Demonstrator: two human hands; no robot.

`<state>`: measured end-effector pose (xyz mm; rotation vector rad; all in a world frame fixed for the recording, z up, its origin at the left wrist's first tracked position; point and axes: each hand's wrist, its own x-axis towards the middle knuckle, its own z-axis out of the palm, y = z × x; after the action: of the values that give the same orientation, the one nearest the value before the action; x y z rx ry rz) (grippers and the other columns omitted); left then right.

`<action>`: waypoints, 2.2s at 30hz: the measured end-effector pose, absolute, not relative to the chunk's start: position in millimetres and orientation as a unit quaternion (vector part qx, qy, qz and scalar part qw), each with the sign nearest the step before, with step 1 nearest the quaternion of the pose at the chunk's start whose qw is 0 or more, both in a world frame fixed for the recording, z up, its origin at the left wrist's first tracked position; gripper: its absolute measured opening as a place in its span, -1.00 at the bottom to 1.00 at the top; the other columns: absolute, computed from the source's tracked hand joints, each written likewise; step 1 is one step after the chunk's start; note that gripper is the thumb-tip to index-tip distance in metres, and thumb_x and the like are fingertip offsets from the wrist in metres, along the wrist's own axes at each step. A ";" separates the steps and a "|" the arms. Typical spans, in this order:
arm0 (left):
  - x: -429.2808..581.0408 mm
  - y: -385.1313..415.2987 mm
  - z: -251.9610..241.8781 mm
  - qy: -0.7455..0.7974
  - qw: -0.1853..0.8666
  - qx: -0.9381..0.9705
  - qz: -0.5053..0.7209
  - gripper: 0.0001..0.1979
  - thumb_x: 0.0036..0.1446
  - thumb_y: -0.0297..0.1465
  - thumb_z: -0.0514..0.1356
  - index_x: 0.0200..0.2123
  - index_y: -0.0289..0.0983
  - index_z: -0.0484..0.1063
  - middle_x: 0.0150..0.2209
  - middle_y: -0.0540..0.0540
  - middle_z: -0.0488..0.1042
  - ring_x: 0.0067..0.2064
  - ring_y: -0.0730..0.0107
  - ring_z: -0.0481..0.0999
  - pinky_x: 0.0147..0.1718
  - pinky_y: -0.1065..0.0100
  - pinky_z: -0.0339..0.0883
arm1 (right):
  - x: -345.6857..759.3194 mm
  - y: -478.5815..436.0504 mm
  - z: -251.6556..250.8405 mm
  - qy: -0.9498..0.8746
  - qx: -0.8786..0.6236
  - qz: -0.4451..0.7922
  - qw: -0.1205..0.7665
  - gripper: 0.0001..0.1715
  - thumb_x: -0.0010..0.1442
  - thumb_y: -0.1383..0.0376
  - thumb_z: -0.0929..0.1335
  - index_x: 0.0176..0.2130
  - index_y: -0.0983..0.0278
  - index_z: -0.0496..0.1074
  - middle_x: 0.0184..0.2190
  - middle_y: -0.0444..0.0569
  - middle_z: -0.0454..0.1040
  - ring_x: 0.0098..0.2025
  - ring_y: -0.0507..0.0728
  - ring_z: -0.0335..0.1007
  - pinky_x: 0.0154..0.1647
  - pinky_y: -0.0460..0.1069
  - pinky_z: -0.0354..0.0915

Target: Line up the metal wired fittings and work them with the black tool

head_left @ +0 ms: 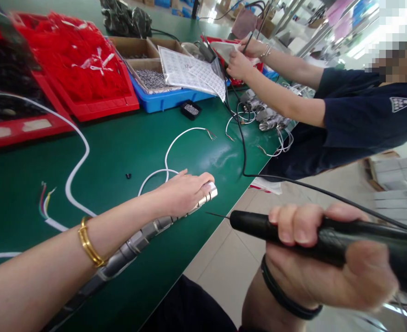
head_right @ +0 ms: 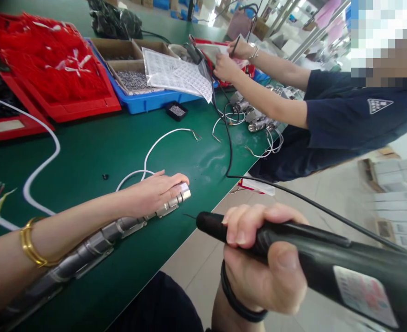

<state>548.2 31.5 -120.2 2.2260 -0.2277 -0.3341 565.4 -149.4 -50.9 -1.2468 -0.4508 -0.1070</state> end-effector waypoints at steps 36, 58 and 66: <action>547.2 29.5 -128.4 -0.183 0.262 0.944 -0.075 -0.73 0.30 -0.42 -0.22 -0.14 -0.29 0.24 -0.08 -0.16 0.35 -0.26 0.20 0.42 -0.21 0.11 0.22 | 565.0 -105.3 -47.3 -0.262 -0.599 -0.010 0.756 -0.78 0.04 0.22 0.40 -0.34 0.29 0.34 -0.68 -0.23 0.25 -0.69 -0.01 0.13 -0.62 -0.05 0.13; 545.6 27.5 -129.3 -0.078 0.395 0.912 -0.081 -0.72 0.33 -0.24 -0.22 -0.14 -0.21 0.20 -0.31 -0.05 0.49 -0.26 0.23 0.46 0.00 -0.04 0.09 | 532.0 -106.3 -40.5 -0.271 -0.598 0.032 0.753 -0.71 0.05 0.12 0.41 -0.31 0.27 0.36 -0.67 -0.19 0.27 -0.66 0.02 0.17 -0.56 0.02 0.15; 547.2 27.0 -131.7 -0.076 0.388 0.915 -0.082 -0.71 0.32 -0.25 -0.22 -0.11 -0.21 0.20 -0.28 -0.06 0.49 -0.21 0.21 0.46 0.01 -0.03 0.09 | 523.6 -99.6 -37.5 -0.237 -0.621 0.021 0.747 -0.70 0.10 0.10 0.40 -0.33 0.27 0.32 -0.66 -0.20 0.26 -0.65 0.01 0.17 -0.55 0.01 0.15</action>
<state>547.2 27.0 -131.7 2.3282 -0.1937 -0.2074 523.6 -99.6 -37.5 -1.3587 -0.5182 0.0452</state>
